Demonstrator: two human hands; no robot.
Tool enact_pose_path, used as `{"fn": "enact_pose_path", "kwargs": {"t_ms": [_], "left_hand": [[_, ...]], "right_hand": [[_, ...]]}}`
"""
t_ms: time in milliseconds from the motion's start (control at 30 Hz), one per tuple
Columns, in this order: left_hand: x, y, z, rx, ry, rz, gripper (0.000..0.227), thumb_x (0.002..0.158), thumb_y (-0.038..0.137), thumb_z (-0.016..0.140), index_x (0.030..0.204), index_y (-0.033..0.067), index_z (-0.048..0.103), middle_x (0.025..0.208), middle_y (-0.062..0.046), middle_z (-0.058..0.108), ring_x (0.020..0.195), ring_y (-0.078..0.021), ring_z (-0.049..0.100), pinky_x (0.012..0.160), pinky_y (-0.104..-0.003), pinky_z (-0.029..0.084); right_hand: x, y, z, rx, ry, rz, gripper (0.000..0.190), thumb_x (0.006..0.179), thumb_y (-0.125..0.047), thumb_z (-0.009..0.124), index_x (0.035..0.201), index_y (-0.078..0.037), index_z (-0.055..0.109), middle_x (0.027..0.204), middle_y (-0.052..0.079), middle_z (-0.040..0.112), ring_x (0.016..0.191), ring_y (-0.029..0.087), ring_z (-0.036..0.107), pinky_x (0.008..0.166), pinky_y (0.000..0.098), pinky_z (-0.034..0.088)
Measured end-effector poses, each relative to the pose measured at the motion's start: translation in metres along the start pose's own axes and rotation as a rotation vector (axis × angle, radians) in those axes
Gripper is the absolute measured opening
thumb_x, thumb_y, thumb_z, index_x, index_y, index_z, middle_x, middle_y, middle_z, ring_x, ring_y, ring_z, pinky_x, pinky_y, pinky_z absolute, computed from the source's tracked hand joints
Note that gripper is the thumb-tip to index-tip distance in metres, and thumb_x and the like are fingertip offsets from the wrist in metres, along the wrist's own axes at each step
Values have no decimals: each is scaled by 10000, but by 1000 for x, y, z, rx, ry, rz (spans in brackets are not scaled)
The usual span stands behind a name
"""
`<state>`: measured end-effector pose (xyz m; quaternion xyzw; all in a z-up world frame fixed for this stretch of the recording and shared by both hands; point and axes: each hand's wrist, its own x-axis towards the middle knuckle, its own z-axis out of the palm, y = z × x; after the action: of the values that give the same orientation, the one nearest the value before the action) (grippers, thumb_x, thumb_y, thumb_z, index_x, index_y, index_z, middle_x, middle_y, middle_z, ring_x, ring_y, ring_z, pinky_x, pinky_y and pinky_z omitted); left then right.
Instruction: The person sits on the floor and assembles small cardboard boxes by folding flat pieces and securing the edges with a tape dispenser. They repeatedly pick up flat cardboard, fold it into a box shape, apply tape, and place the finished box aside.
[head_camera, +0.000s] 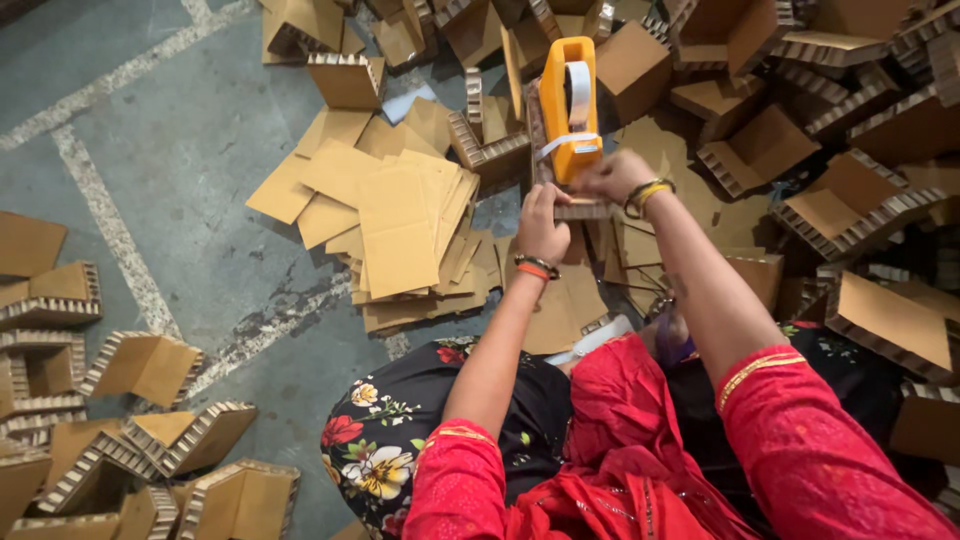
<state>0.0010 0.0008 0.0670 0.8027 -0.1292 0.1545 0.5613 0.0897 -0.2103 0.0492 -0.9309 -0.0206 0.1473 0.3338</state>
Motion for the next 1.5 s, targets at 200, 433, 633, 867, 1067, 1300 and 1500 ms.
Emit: {"fn": "enact_pose_path", "kwargs": {"t_ms": [200, 433, 633, 867, 1067, 1300, 1500], "left_hand": [[-19, 24, -16, -56, -94, 245, 352, 671, -108, 509, 981, 47, 572, 1008, -146, 609, 1051, -401, 589, 1006, -462, 486], [4, 76, -28, -363, -622, 258, 387, 772, -3, 743, 1130, 44, 603, 1134, -71, 650, 1170, -232, 618, 1106, -417, 471], [9, -13, -64, -143, -418, -221, 328, 952, 244, 747, 1228, 88, 661, 1094, -77, 758, 1011, -231, 740, 912, -358, 587], [-19, -94, -45, 867, -474, -287, 792, 596, 285, 907, 1314, 159, 598, 1362, -191, 568, 1235, -385, 547, 967, -477, 505], [-29, -142, -19, 1056, -458, -139, 743, 747, 307, 897, 1421, 223, 596, 1187, -134, 683, 1164, -331, 629, 999, -524, 505], [-9, -68, -46, 952, -582, -363, 791, 511, 328, 987, 1201, 165, 638, 1210, -146, 635, 1183, -339, 606, 975, -493, 495], [5, -31, -47, 584, -401, -492, 718, 597, 346, 964, 1214, 138, 661, 1245, -197, 595, 1086, -418, 646, 917, -511, 544]], "right_hand": [[-45, 21, 17, 470, -176, 18, 345, 916, -320, 750, 1137, -55, 745, 1096, 82, 743, 971, 145, 664, 840, 303, 542], [-93, 49, -45, 1071, -273, 273, 349, 981, -328, 617, 1166, -42, 694, 1075, 87, 750, 933, 177, 717, 802, 336, 598], [-92, 10, -103, 105, -552, 158, 373, 931, -331, 643, 1141, -46, 757, 996, 68, 762, 752, 175, 637, 639, 352, 548], [7, 42, -227, -26, 749, -343, 363, 1012, -358, 656, 1344, -215, 695, 1192, 63, 751, 1096, 242, 712, 954, 397, 601], [46, 164, -211, -613, 576, -249, 603, 943, -521, 812, 1405, -167, 656, 1177, 168, 723, 1144, 410, 654, 959, 563, 516], [-9, 189, -122, -187, 734, 26, 285, 1088, -380, 706, 1241, -140, 698, 1347, 157, 699, 1278, 405, 572, 1122, 530, 441], [-21, 152, -165, -96, 973, -112, 195, 1040, -264, 673, 1202, -175, 736, 1369, 169, 656, 1290, 361, 567, 1090, 477, 465]]}}
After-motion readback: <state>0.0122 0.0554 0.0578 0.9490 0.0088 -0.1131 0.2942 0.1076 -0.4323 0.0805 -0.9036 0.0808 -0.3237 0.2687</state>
